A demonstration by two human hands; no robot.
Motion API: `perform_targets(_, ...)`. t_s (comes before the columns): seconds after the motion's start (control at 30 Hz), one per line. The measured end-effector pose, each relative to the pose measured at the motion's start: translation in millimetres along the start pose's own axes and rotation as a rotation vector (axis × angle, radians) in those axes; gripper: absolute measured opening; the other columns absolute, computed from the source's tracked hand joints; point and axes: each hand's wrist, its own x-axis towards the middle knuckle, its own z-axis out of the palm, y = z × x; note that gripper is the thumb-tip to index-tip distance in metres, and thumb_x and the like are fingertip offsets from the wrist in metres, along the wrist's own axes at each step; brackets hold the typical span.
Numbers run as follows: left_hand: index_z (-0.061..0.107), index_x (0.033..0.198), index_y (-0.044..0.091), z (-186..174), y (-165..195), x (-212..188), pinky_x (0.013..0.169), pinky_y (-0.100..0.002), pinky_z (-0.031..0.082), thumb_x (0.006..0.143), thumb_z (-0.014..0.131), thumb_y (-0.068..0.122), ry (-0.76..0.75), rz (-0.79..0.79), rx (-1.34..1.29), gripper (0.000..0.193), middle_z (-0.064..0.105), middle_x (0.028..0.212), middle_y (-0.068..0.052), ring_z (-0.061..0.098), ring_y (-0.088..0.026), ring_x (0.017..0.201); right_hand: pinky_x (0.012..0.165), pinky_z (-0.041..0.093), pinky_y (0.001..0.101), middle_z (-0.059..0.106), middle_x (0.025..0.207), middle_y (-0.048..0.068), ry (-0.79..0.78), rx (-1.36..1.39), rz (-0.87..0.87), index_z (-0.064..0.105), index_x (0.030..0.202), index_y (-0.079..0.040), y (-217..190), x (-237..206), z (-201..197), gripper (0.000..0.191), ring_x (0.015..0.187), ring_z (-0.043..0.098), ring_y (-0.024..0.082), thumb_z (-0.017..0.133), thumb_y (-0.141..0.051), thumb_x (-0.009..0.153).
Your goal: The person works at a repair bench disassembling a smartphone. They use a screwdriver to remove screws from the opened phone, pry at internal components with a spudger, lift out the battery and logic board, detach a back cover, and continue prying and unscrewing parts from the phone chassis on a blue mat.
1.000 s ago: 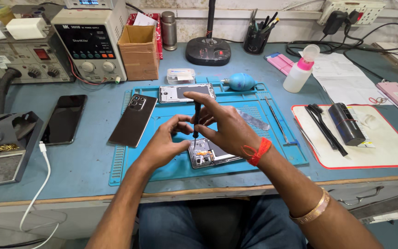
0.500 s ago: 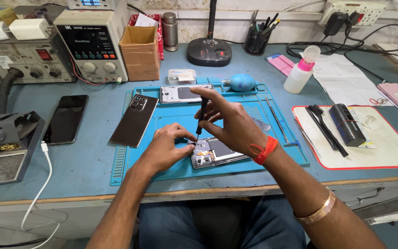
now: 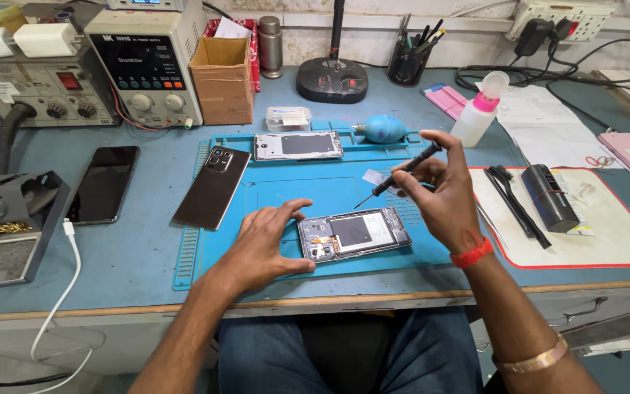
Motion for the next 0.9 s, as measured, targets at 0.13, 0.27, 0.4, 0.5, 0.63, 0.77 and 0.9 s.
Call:
perform_targets(0.13, 0.042, 0.146, 0.029, 1, -1, 2, 0.119, -0.047, 0.029, 0.06, 0.092, 0.034, 0.005, 0.029, -0.035, 0.1, 0.063, 0.139, -0.002, 0.043, -0.03, 0.139, 0.079, 0.063, 0.031, 0.075, 0.103, 0.013, -0.057, 0.031, -0.052, 0.038, 0.148, -0.011, -2, -13, 12, 0.064, 0.093, 0.074, 0.018, 0.071, -0.001, 0.094)
perform_targets(0.27, 0.04, 0.147, 0.028, 2, -1, -1, 0.118, -0.048, 0.028, 0.062, 0.091, 0.031, 0.024, 0.034, -0.077, 0.099, 0.063, 0.142, -0.001, 0.041, -0.032, 0.139, 0.078, 0.066, 0.0307, 0.077, 0.102, 0.008, -0.155, -0.112, -0.145, 0.042, 0.148, -0.014, -13, -23, 41, 0.064, 0.095, 0.078, 0.017, 0.073, -0.004, 0.093)
perform_targets(0.4, 0.037, 0.148, 0.027, 3, 0, -4, 0.117, -0.049, 0.028, 0.063, 0.09, 0.031, 0.05, 0.041, -0.083, 0.1, 0.061, 0.144, -0.002, 0.04, -0.034, 0.139, 0.078, 0.065, 0.0323, 0.077, 0.102, 0.008, -0.245, -0.134, -0.182, 0.044, 0.148, -0.014, -23, -23, 63, 0.065, 0.094, 0.078, 0.018, 0.076, -0.006, 0.092)
perform_targets(0.5, 0.038, 0.148, 0.027, 3, 0, -4, 0.118, -0.048, 0.028, 0.063, 0.09, 0.03, 0.048, 0.037, -0.094, 0.099, 0.061, 0.145, -0.001, 0.04, -0.033, 0.14, 0.077, 0.065, 0.0318, 0.076, 0.102, 0.008, -0.27, -0.146, -0.172, 0.043, 0.149, -0.015, -27, -20, 64, 0.065, 0.094, 0.078, 0.018, 0.076, -0.008, 0.093)
perform_targets(0.63, 0.038, 0.148, 0.027, 5, 0, -5, 0.118, -0.048, 0.028, 0.063, 0.09, 0.029, 0.052, 0.036, -0.107, 0.1, 0.061, 0.144, -0.002, 0.04, -0.033, 0.139, 0.078, 0.065, 0.0319, 0.076, 0.102, 0.008, -0.281, -0.165, -0.188, 0.043, 0.149, -0.015, -29, -20, 63, 0.066, 0.094, 0.078, 0.018, 0.076, -0.01, 0.092)
perform_targets(0.77, 0.039, 0.148, 0.027, 6, -1, -5, 0.118, -0.048, 0.028, 0.063, 0.089, 0.03, 0.069, 0.057, -0.111, 0.099, 0.062, 0.144, -0.002, 0.041, -0.033, 0.139, 0.078, 0.065, 0.0318, 0.076, 0.101, 0.008, -0.285, -0.172, -0.186, 0.044, 0.149, -0.015, -31, -20, 63, 0.065, 0.093, 0.078, 0.018, 0.076, -0.01, 0.093)
perform_targets(0.9, 0.039, 0.147, 0.027, 6, -1, -4, 0.118, -0.048, 0.028, 0.063, 0.09, 0.03, 0.065, 0.044, -0.1, 0.099, 0.062, 0.144, -0.002, 0.041, -0.033, 0.139, 0.078, 0.065, 0.0323, 0.076, 0.101, 0.008, -0.292, -0.16, -0.179, 0.045, 0.149, -0.015, -33, -20, 64, 0.064, 0.095, 0.077, 0.018, 0.077, -0.01, 0.092)
